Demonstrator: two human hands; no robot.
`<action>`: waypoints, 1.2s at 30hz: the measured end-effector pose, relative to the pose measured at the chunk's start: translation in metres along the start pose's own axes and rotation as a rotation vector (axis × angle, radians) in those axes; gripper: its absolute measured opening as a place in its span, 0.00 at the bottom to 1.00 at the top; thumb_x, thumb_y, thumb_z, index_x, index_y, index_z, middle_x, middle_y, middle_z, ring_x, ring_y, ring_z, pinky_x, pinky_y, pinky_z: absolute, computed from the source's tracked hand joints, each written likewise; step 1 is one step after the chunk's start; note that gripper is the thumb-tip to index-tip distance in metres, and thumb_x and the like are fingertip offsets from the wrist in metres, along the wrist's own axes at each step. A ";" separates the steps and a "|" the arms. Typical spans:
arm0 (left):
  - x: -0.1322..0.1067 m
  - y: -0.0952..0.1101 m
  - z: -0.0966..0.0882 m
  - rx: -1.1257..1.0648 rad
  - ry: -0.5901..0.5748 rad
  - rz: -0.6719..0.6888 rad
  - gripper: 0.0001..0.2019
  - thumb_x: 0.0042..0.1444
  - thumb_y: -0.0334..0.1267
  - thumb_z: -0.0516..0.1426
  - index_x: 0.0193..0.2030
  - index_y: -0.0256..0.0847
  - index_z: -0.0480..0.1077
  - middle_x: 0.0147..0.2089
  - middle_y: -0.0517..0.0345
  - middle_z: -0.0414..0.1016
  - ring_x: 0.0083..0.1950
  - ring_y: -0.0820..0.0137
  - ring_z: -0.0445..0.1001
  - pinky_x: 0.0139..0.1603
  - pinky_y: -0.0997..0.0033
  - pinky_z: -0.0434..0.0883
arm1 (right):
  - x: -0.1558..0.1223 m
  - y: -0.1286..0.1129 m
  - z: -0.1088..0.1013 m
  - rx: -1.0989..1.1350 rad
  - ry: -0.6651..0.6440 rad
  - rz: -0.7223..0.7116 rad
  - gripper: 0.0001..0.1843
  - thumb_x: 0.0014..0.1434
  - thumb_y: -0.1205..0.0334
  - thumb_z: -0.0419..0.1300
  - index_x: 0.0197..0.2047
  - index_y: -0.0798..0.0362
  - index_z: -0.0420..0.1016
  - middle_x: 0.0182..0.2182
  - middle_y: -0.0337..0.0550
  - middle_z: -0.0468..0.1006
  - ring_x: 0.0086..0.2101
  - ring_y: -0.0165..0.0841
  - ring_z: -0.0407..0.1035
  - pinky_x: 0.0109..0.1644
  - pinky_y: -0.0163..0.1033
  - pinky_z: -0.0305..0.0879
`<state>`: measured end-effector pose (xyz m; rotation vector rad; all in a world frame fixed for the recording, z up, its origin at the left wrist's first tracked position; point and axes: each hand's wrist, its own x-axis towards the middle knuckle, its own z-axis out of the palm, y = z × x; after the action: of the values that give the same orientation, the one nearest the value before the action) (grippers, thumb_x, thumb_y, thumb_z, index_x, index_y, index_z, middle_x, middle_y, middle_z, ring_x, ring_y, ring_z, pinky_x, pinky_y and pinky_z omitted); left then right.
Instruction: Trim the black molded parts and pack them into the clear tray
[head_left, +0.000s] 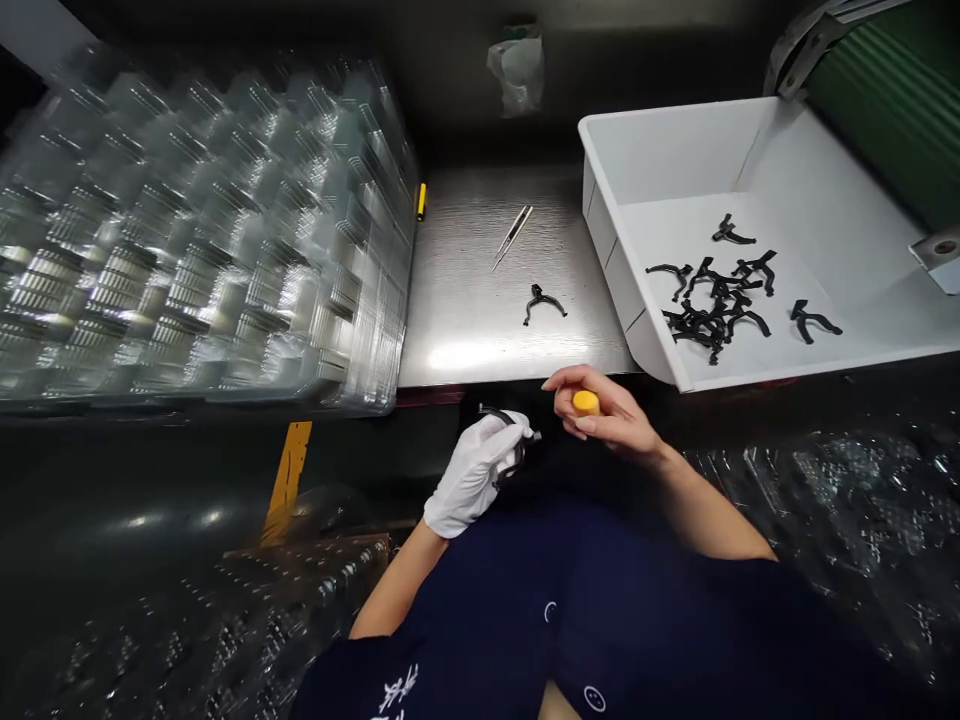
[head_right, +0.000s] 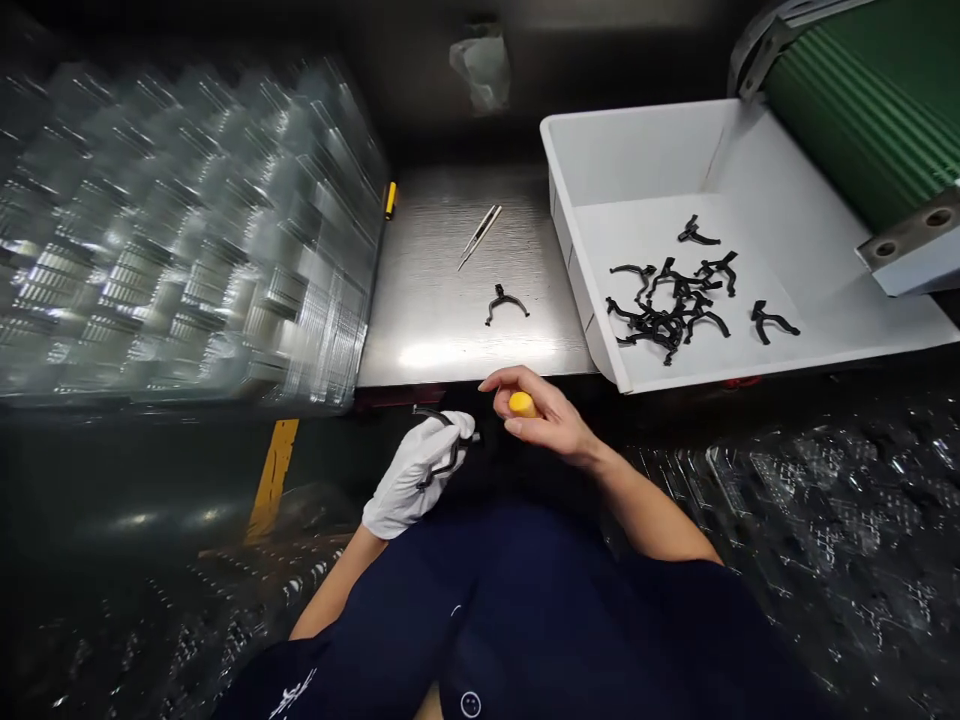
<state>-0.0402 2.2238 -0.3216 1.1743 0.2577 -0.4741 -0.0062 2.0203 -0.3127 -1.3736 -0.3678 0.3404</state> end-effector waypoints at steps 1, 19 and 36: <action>-0.001 -0.002 -0.002 -0.021 0.018 0.008 0.15 0.49 0.47 0.68 0.35 0.38 0.72 0.35 0.59 0.70 0.26 0.80 0.62 0.24 0.77 0.61 | 0.000 0.012 0.007 0.152 0.006 0.045 0.24 0.52 0.52 0.62 0.51 0.53 0.72 0.29 0.39 0.65 0.28 0.32 0.59 0.29 0.37 0.59; -0.015 -0.020 -0.013 0.373 0.266 0.432 0.09 0.57 0.43 0.66 0.38 0.39 0.79 0.35 0.57 0.82 0.27 0.72 0.79 0.30 0.75 0.79 | -0.016 0.044 0.033 -0.188 0.254 -0.167 0.19 0.66 0.61 0.63 0.59 0.45 0.72 0.49 0.45 0.82 0.48 0.38 0.77 0.53 0.45 0.76; -0.016 -0.017 -0.019 0.864 0.104 0.960 0.10 0.63 0.28 0.60 0.48 0.44 0.78 0.40 0.57 0.83 0.31 0.73 0.81 0.35 0.73 0.81 | -0.008 0.039 0.012 -0.746 0.194 -0.402 0.14 0.68 0.67 0.58 0.55 0.51 0.76 0.46 0.48 0.82 0.46 0.38 0.78 0.52 0.45 0.78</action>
<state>-0.0611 2.2402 -0.3355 1.9795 -0.4793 0.3832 -0.0192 2.0336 -0.3499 -1.9871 -0.6323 -0.2996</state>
